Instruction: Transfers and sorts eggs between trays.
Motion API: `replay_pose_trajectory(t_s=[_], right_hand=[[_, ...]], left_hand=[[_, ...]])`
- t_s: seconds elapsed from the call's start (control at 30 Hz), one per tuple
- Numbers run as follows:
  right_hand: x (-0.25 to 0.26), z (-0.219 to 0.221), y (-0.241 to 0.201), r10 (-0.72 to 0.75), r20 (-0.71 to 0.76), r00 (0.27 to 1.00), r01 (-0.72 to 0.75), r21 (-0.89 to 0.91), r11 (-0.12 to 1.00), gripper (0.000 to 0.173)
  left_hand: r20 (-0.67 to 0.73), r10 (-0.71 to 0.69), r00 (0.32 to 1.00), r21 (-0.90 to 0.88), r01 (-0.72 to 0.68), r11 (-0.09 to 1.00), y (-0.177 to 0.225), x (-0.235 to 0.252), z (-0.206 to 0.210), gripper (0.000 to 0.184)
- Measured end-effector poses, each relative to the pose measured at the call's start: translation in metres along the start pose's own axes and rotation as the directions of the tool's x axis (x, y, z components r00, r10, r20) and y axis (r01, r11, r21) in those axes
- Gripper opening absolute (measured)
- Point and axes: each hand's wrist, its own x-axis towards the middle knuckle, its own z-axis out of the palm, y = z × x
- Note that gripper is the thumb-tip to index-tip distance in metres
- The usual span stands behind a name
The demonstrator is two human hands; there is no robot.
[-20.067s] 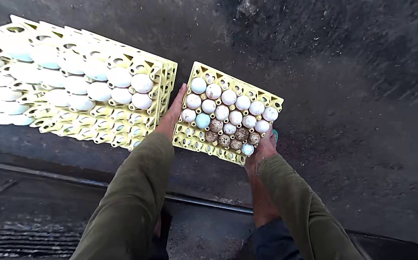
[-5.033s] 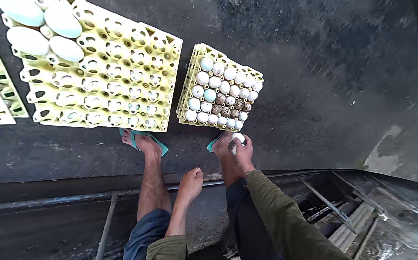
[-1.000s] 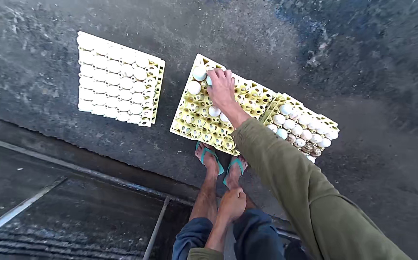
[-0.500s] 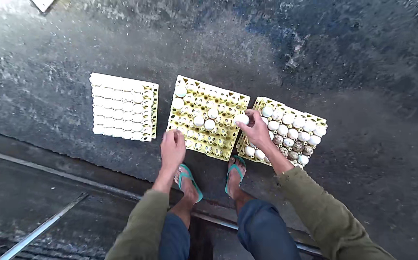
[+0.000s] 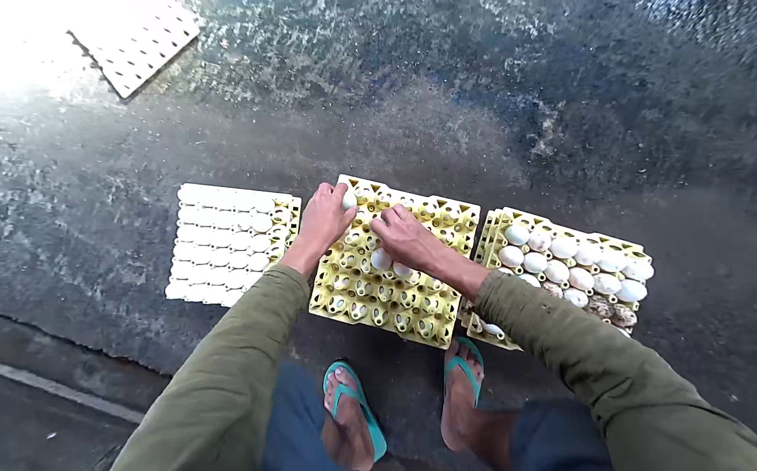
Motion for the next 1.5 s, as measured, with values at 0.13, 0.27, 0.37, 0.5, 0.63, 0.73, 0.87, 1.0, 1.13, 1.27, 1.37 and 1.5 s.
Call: replay_pose_trajectory(t_s=[0.13,0.27,0.37,0.5,0.63,0.73,0.87,1.0,1.13,1.27,1.37,1.5], right_hand=[[-0.003,-0.006,0.006,-0.034,0.246,0.969,0.033,0.01,0.999,0.032],[-0.017,-0.045,0.023,0.038,0.162,0.986,-0.05,0.065,0.997,0.039],[-0.056,-0.082,0.045,0.104,-0.08,0.991,-0.103,0.012,0.995,0.04],[-0.126,-0.105,0.064,0.307,-0.248,0.919,-0.298,0.074,0.952,0.039],[-0.181,-0.087,0.072,0.406,-0.272,0.872,-0.394,0.102,0.914,0.04],[-0.196,-0.065,0.064,0.432,-0.181,0.884,-0.413,0.135,0.901,0.039],[-0.173,-0.041,0.033,0.35,-0.062,0.935,-0.335,0.175,0.926,0.035],[-0.116,-0.016,0.005,0.196,0.006,0.981,-0.194,0.175,0.965,0.034],[-0.071,0.014,0.003,0.091,0.02,0.996,-0.09,-0.008,0.996,0.043],[-0.06,0.015,0.007,0.047,0.012,0.999,-0.046,-0.116,0.992,0.03],[-0.057,0.013,0.013,0.015,0.033,0.999,-0.01,-0.132,0.991,0.029],[-0.054,0.007,0.011,0.088,0.104,0.991,-0.077,-0.109,0.991,0.038]], left_hand=[[0.05,0.034,0.998,0.111,-0.039,0.993,-0.003,0.014,-0.003,0.051],[-0.003,0.072,0.997,0.09,-0.072,0.993,-0.007,0.018,-0.003,0.052],[-0.128,0.162,0.978,0.015,-0.162,0.987,-0.006,-0.008,-0.004,0.051],[-0.108,0.354,0.929,0.019,-0.354,0.935,0.003,-0.048,0.009,0.046],[0.026,0.39,0.921,0.115,-0.39,0.914,0.003,-0.039,0.032,0.04],[-0.014,0.468,0.884,0.114,-0.463,0.879,-0.006,-0.038,0.031,0.038],[-0.069,0.42,0.905,0.077,-0.415,0.906,-0.024,-0.048,0.014,0.048],[-0.024,0.35,0.937,0.087,-0.347,0.934,-0.038,-0.04,0.022,0.039],[0.049,0.356,0.933,0.039,-0.358,0.933,-0.039,-0.033,0.015,0.035],[0.08,0.391,0.917,-0.015,-0.391,0.92,-0.041,-0.029,0.013,0.032],[0.096,0.392,0.915,-0.014,-0.392,0.92,-0.04,-0.028,0.013,0.036],[0.082,0.415,0.906,0.02,-0.418,0.908,-0.043,-0.026,0.011,0.039]])
